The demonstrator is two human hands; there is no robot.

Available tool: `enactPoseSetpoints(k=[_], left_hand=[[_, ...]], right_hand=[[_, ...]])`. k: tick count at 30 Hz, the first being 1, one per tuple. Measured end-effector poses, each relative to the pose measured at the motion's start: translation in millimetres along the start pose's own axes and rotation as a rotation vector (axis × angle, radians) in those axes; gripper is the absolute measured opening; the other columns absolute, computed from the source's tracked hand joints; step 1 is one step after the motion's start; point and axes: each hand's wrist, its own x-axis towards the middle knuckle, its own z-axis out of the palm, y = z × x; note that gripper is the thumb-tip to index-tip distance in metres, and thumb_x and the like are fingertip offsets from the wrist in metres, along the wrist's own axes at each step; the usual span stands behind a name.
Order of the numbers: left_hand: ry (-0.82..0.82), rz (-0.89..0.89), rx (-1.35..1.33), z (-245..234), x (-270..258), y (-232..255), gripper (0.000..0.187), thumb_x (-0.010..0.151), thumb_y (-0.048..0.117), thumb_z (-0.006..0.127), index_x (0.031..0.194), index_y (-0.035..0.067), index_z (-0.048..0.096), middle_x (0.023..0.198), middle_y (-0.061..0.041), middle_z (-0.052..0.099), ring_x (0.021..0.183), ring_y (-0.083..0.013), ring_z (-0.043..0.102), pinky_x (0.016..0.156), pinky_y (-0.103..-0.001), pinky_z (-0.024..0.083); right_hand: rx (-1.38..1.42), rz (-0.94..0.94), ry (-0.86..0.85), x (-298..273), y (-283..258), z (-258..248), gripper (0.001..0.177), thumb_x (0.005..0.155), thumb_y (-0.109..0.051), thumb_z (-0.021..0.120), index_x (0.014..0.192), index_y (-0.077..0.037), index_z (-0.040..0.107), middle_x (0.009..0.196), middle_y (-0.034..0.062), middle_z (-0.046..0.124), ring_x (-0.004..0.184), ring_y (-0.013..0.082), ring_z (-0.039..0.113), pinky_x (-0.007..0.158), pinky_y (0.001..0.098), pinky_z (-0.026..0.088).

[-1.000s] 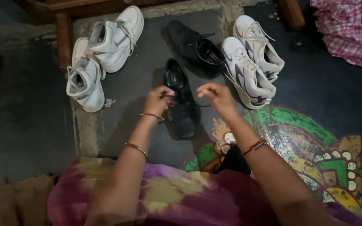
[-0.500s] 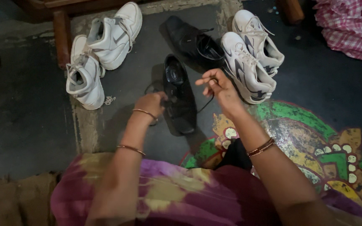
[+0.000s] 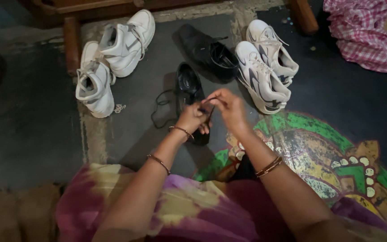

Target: The person removes the laces from a black shoe, then re-laces it by threading the laces through the eyelets and tying a knot. The person works on one shoe at a time while sitting on the floor.

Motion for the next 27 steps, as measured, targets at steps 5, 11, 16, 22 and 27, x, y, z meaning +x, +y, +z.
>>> enactPoseSetpoints(k=[5,11,16,22,27], left_hand=[[-0.063,-0.008,0.026,-2,10,-27,0.011,0.097,0.006,0.060,0.107,0.001,0.062,0.081,-0.008,0.072,0.056,-0.0175,0.070,0.047,-0.029,0.052],[0.467,0.106,0.549,-43,14,-39,0.018,0.086,0.007,0.077,0.096,0.003,0.063,0.073,-0.014,0.071,0.056,-0.0219,0.068,0.053,-0.035,0.052],[0.521,0.319,0.632,-56,11,-51,0.032,0.070,0.008,0.087,0.090,0.004,0.063,0.077,-0.012,0.068,0.069,-0.0244,0.068,0.065,-0.037,0.056],[0.629,0.351,0.775,-28,11,-38,0.042,0.072,0.017,0.092,0.090,0.004,0.056,0.088,-0.014,0.064,0.073,-0.0305,0.065,0.065,-0.043,0.053],[0.660,0.318,0.840,-27,9,-32,0.035,0.077,0.016,0.087,0.091,0.004,0.057,0.085,-0.015,0.065,0.076,-0.0331,0.066,0.067,-0.045,0.053]], right_hand=[[0.121,0.222,0.023,4,21,-18,0.017,0.101,-0.009,0.066,0.111,0.000,0.076,0.083,0.0049,0.070,0.068,0.0102,0.057,0.063,0.0243,0.046],[-0.232,-0.056,-0.014,-12,44,-5,0.013,0.100,-0.012,0.075,0.108,-0.004,0.081,0.091,0.0052,0.063,0.070,0.0100,0.052,0.063,0.0256,0.044],[-0.011,0.276,0.037,-13,71,7,0.014,0.092,-0.011,0.076,0.104,-0.004,0.077,0.090,0.0018,0.070,0.070,0.0090,0.062,0.062,0.0244,0.053],[-0.125,0.249,0.043,-6,97,17,0.011,0.091,-0.009,0.077,0.098,-0.002,0.073,0.085,0.0025,0.073,0.076,0.0110,0.065,0.069,0.0261,0.054],[-0.176,0.168,0.074,-11,99,24,0.012,0.090,-0.009,0.076,0.097,-0.001,0.070,0.085,0.0051,0.074,0.076,0.0113,0.068,0.072,0.0283,0.055]])
